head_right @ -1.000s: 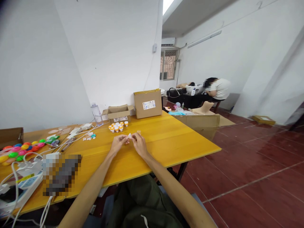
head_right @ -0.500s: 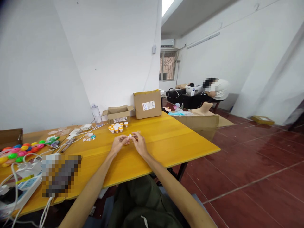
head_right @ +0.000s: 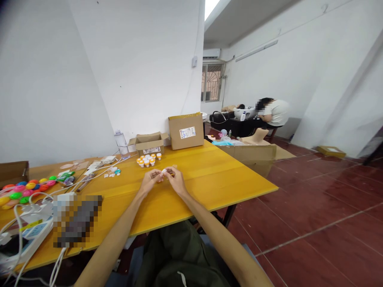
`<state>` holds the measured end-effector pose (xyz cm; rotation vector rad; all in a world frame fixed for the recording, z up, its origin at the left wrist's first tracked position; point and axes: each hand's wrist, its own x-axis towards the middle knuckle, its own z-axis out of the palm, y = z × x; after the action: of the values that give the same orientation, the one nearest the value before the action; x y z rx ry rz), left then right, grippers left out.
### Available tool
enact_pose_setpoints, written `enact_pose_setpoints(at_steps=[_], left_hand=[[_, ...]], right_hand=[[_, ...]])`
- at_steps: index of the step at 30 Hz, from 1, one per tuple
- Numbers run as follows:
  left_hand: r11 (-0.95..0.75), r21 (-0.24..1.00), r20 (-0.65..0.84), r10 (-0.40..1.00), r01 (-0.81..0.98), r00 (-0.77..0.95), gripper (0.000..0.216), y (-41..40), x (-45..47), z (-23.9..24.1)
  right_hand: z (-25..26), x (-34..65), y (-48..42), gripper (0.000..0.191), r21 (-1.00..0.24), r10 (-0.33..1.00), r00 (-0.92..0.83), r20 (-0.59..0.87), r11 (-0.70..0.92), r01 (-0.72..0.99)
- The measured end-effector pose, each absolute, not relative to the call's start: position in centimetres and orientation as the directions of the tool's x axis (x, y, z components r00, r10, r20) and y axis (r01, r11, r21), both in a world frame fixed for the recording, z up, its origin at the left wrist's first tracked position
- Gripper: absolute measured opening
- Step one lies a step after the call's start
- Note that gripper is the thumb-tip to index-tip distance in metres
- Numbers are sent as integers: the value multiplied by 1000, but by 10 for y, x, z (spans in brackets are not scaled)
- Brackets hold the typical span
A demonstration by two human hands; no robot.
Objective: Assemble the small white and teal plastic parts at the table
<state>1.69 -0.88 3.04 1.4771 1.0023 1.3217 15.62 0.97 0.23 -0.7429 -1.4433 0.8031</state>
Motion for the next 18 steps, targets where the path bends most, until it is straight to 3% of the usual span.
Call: enact_pose_setpoints(at_steps=[18], left_hand=[[-390,917,366,905,83,216,32,-7,18,27]], right_hand=[[6,156,6,19,-821,815,-103,570,559,-117]])
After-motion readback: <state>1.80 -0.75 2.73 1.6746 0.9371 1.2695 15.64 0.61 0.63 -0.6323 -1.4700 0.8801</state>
